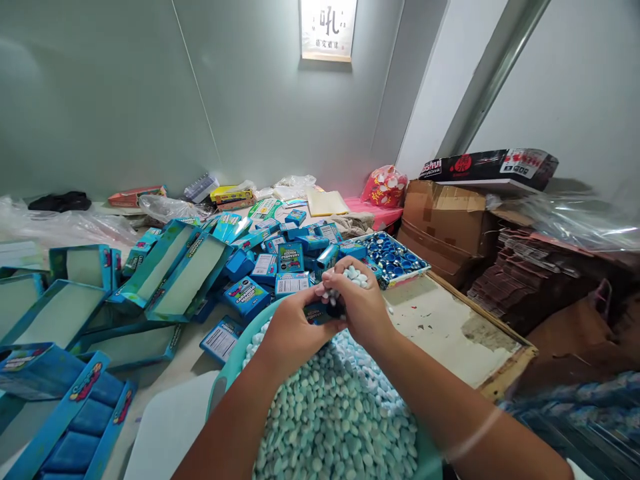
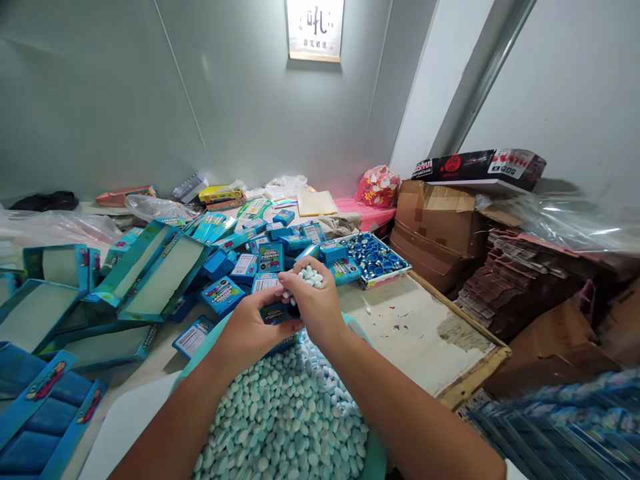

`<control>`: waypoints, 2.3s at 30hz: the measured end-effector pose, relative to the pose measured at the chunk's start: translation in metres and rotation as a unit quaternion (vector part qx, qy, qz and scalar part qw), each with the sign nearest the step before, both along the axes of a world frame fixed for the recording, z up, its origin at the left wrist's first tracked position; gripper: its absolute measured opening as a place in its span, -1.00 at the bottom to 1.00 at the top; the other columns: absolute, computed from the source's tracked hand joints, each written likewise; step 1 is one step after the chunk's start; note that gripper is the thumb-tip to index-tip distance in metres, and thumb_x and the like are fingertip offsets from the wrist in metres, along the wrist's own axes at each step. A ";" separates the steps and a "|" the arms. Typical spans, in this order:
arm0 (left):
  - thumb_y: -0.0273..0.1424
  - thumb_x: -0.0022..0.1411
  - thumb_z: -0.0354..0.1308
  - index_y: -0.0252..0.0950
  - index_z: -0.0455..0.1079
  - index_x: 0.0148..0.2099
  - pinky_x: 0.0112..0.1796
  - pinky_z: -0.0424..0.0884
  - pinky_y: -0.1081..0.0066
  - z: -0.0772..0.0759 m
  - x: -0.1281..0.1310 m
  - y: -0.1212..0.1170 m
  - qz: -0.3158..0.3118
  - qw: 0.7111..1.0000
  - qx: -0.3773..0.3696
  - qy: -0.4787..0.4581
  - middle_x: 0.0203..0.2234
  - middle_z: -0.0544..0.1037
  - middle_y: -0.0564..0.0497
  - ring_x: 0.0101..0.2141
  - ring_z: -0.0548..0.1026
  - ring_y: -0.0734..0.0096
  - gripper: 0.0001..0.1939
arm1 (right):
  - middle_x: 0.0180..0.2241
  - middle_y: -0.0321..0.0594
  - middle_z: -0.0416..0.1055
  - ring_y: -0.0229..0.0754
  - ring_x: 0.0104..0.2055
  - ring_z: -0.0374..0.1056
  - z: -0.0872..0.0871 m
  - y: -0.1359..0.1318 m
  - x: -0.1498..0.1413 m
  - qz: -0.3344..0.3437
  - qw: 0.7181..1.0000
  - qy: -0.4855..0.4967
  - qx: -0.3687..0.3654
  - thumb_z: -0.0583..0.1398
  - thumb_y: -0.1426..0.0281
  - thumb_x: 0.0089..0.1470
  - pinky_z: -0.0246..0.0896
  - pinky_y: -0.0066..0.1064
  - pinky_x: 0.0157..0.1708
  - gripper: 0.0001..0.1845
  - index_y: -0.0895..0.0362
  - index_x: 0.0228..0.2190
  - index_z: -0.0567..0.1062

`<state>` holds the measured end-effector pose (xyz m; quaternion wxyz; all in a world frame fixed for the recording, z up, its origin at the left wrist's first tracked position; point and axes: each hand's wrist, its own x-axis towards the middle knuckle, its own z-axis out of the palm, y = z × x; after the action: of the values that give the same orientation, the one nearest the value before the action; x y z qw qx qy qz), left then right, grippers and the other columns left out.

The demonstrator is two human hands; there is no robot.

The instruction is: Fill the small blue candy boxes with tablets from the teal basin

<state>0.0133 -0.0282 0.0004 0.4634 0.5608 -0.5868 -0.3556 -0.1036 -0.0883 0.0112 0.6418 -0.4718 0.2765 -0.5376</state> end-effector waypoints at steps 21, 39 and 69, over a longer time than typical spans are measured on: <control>-0.36 0.11 0.34 -0.21 0.55 -0.06 -0.10 0.43 0.37 0.001 0.001 0.000 -0.002 1.000 0.017 -0.007 -0.15 0.64 0.08 -0.08 0.56 0.20 -0.69 | -0.53 -0.32 0.48 -0.23 -0.47 0.40 -0.008 -0.006 -0.005 0.041 0.999 -0.002 -0.001 0.40 0.28 0.00 0.30 -0.45 -0.40 -0.72 0.10 -0.54 0.44; -0.39 0.12 0.36 -0.23 0.57 -0.02 -0.04 0.46 0.35 -0.001 0.005 -0.002 -0.012 1.000 0.011 0.000 -0.09 0.65 0.04 -0.03 0.57 0.16 -0.67 | -0.45 -0.25 0.53 -0.17 -0.35 0.44 -0.008 -0.003 -0.009 0.068 0.997 0.018 -0.043 0.40 0.19 0.04 0.35 -0.36 -0.23 -0.77 0.08 -0.46 0.59; -0.36 0.13 0.39 -0.25 0.56 0.01 0.03 0.44 0.30 -0.003 0.012 -0.002 -0.041 0.999 -0.010 -0.005 -0.07 0.64 0.01 -0.03 0.56 0.16 -0.64 | -0.29 -0.18 0.58 -0.05 -0.16 0.45 -0.009 -0.001 -0.017 0.180 0.980 -0.038 -0.082 -0.01 -0.21 0.30 0.31 -0.26 -0.04 -0.30 -0.01 -0.22 0.71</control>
<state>0.0250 -0.0303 -0.0026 0.4513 0.5330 -0.6152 -0.3656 -0.1208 -0.0894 0.0020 0.6973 -0.5442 0.1179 -0.4514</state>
